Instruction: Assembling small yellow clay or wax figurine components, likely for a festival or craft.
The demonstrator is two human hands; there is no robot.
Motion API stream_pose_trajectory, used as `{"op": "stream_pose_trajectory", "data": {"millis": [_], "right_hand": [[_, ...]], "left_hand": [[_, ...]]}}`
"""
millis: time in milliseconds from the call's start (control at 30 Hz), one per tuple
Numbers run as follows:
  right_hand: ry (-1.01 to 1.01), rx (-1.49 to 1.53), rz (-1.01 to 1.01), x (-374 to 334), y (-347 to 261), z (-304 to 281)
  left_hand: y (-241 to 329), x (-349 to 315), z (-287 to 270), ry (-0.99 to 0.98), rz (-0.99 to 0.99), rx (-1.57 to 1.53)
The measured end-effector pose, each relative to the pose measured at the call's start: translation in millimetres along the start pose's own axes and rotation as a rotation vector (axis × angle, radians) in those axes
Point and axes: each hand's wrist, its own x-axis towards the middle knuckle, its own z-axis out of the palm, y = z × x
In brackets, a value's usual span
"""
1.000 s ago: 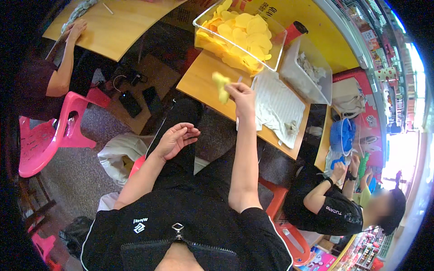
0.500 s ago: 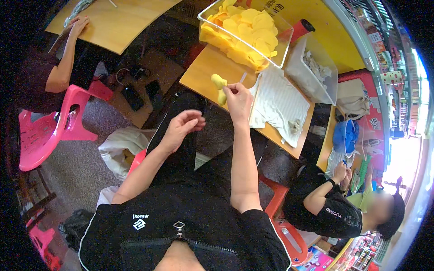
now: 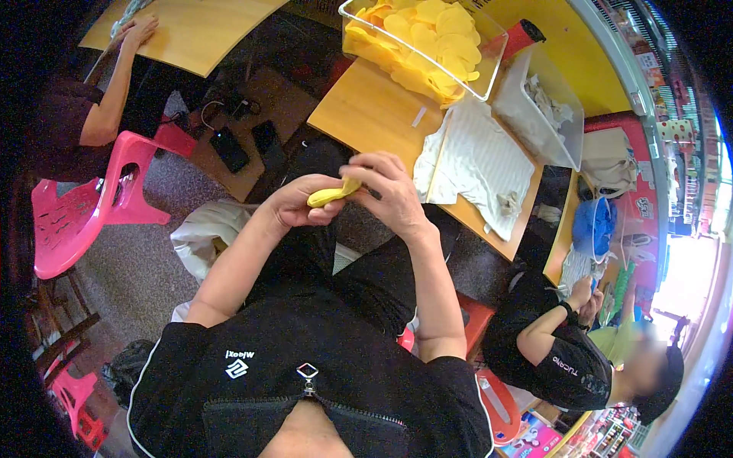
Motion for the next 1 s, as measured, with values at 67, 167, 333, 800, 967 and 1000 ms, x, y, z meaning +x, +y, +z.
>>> {"op": "stream_pose_trajectory", "data": {"millis": [67, 167, 333, 800, 967, 1000], "right_hand": [[-0.138, 0.181, -0.023, -8, 17, 6], [-0.058, 0.459, 0.308, -10, 28, 6], [0.260, 1.320, 0.842, -6, 98, 5], [0.204, 0.718, 0.773, 15, 69, 18], [-0.187, 0.340, 0.610, 19, -3, 35], [-0.243, 0.384, 0.560, 15, -11, 41]], "left_hand": [[-3, 4, -6, -0.117, -0.025, -0.057], [-7, 2, -12, 0.003, 0.031, -0.149], [-20, -11, -38, -0.028, 0.094, -0.210], [-23, -21, -10, 0.490, 0.472, 0.319], [-1, -31, 50, 0.865, 1.071, 1.989], [0, -30, 47, 0.747, 1.023, 2.022]]}}
